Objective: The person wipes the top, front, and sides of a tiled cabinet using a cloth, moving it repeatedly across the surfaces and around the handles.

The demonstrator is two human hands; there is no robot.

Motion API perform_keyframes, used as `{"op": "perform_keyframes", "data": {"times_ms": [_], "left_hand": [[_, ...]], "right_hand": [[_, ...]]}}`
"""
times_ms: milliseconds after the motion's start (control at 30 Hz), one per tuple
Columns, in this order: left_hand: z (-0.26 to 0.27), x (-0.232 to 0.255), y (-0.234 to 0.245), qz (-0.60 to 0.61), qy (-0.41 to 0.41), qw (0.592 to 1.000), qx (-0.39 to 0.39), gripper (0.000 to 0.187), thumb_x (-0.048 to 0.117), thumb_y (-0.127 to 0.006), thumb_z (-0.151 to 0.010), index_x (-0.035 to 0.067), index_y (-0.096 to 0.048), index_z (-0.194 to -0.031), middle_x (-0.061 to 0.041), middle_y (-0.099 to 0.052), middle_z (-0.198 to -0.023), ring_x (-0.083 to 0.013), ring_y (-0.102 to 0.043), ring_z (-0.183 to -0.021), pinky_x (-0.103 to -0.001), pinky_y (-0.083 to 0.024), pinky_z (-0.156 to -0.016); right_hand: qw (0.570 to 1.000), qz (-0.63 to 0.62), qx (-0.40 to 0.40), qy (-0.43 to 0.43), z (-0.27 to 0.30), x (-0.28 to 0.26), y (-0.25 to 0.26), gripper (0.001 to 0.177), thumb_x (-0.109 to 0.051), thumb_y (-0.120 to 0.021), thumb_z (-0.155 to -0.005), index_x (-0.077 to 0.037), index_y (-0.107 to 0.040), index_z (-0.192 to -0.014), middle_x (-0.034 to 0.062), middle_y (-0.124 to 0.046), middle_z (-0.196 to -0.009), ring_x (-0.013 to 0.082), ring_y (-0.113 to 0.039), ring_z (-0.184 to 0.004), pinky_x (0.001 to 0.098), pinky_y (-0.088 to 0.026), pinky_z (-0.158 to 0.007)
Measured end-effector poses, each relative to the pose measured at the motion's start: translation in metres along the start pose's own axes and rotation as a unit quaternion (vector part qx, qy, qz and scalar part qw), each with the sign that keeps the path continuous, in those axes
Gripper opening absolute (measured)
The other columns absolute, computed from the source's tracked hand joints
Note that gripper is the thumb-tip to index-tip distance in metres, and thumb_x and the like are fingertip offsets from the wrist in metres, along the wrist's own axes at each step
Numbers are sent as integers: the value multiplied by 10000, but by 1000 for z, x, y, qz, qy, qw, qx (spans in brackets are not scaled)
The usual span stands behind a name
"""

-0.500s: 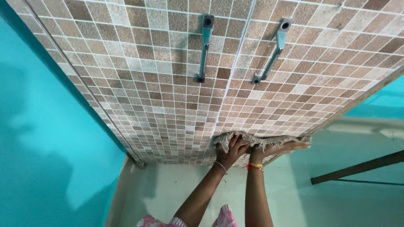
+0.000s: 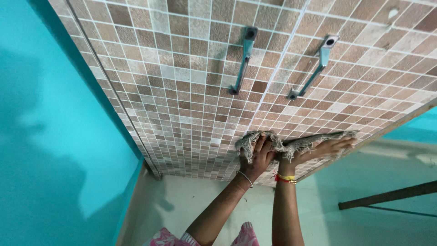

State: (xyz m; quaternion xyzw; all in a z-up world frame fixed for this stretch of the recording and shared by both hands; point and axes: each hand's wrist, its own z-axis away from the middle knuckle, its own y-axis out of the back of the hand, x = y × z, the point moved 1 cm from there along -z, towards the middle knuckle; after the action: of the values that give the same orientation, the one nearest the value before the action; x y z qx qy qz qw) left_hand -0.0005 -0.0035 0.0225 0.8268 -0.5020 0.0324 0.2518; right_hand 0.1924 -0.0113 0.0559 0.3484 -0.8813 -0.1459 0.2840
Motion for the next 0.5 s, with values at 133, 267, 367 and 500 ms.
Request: {"op": "perform_keyframes", "data": {"times_ms": [133, 267, 367, 500], "left_hand": [[-57, 22, 34, -39, -32, 998, 31, 416, 328, -776, -953, 159, -684, -1322, -74, -419, -1624, -265, -547, -1384, -509, -453, -1012], [-91, 27, 40, -24, -22, 999, 6, 451, 340, -726, -963, 136, -643, -1356, -127, -404, -1641, -312, -494, -1429, -544, -435, -1092], [-101, 26, 38, -29, -44, 998, -28, 558, 291, -700, -968, 51, -581, -1458, -216, -391, -1667, -366, -451, -1496, -518, -424, -1215], [-128, 34, 46, -17, -25, 1000, 0, 594, 280, -699, -936, -11, -565, -1436, -260, -432, -1603, -368, -477, -1392, -574, -402, -1110]], "right_hand": [[994, -108, 19, -11, -44, 32, 28, 941, -784, -136, -1078, -107, -70, -1728, 156, -46, -1759, 314, -48, -1629, 566, 11, -1322], [861, -504, 58, 14, -82, 63, 59, 935, -786, -107, -1057, -133, -67, -1725, 121, -32, -1758, 283, -31, -1632, 551, 16, -1330], [614, -785, 66, 55, -98, 84, 84, 932, -788, -85, -1041, -152, -65, -1722, 96, -22, -1757, 261, -17, -1634, 541, 19, -1337], [497, -862, 82, 48, -130, 101, 111, 929, -790, -56, -1020, -178, -62, -1719, 61, -8, -1756, 230, 0, -1637, 526, 24, -1346]]}}
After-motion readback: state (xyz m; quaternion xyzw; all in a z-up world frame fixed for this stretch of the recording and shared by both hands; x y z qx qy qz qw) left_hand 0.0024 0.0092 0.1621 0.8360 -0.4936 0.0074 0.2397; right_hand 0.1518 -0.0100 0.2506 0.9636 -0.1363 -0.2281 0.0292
